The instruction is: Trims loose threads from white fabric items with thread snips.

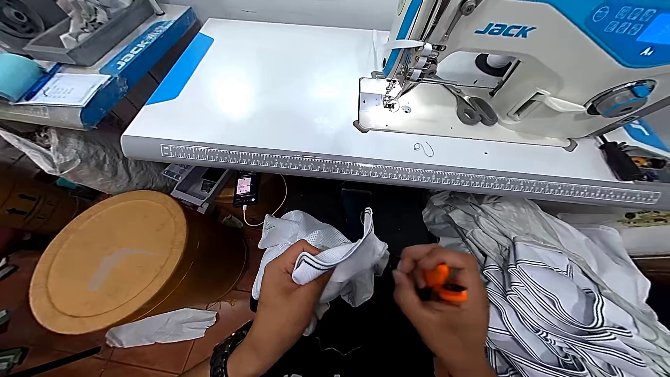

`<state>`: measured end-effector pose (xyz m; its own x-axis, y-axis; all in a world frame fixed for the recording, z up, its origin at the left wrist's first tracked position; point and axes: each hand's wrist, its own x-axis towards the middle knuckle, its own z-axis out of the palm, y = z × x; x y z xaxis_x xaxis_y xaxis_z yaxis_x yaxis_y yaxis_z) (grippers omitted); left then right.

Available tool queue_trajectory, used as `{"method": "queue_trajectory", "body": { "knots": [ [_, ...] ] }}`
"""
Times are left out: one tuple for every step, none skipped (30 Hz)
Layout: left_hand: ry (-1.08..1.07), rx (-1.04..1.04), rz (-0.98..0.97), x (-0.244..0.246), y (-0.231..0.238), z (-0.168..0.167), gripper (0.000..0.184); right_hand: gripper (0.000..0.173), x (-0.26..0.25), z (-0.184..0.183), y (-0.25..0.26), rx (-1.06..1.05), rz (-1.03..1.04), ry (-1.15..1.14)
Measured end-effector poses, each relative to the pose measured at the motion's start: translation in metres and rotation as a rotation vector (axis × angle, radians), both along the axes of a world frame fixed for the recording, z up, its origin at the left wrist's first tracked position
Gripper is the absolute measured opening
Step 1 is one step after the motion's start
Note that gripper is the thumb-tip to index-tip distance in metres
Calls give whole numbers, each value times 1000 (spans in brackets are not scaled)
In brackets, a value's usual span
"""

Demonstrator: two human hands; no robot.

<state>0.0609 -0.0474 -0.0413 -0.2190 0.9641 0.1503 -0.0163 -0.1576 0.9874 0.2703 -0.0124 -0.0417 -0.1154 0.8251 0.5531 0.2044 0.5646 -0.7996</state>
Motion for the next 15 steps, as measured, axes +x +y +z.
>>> {"method": "queue_trajectory", "body": {
  "knots": [
    [-5,-4,4,-1,1,0,5,31,2,0,1,3,-12,8],
    [-6,-2,6,0,0,0,5,30,2,0,0,22,-6,-5],
    [-2,3,4,1,0,1,4,30,-1,-1,-2,51,15,-23],
    [3,13,1,2,1,1,5,29,-6,-2,-4,86,39,-40],
    [6,24,-4,3,0,2,5,28,-11,-3,-7,123,56,-66],
    [6,35,-8,4,0,2,5,28,-16,-4,-9,165,62,-88],
    [4,46,-8,5,0,3,5,27,-20,-5,-10,205,62,-112],
    [4,56,-11,5,-1,3,5,26,-23,-6,-10,235,59,-140],
    [5,61,-15,5,-1,3,5,25,-25,-7,-9,260,57,-169],
    [10,66,-19,4,-2,3,5,24,-26,-8,-8,281,56,-197],
    [17,71,-23,4,-2,3,5,23,-27,-9,-7,296,57,-220],
    [27,74,-25,4,-2,3,5,22,-28,-10,-7,308,56,-241],
    [45,79,-25,4,-2,3,5,21,-29,-10,-6,314,54,-253],
    [59,80,-25,4,-2,3,4,20,-28,-10,-5,306,46,-255],
    [63,75,-28,3,-1,3,4,20,-23,-8,-5,277,26,-246]
  ]
}}
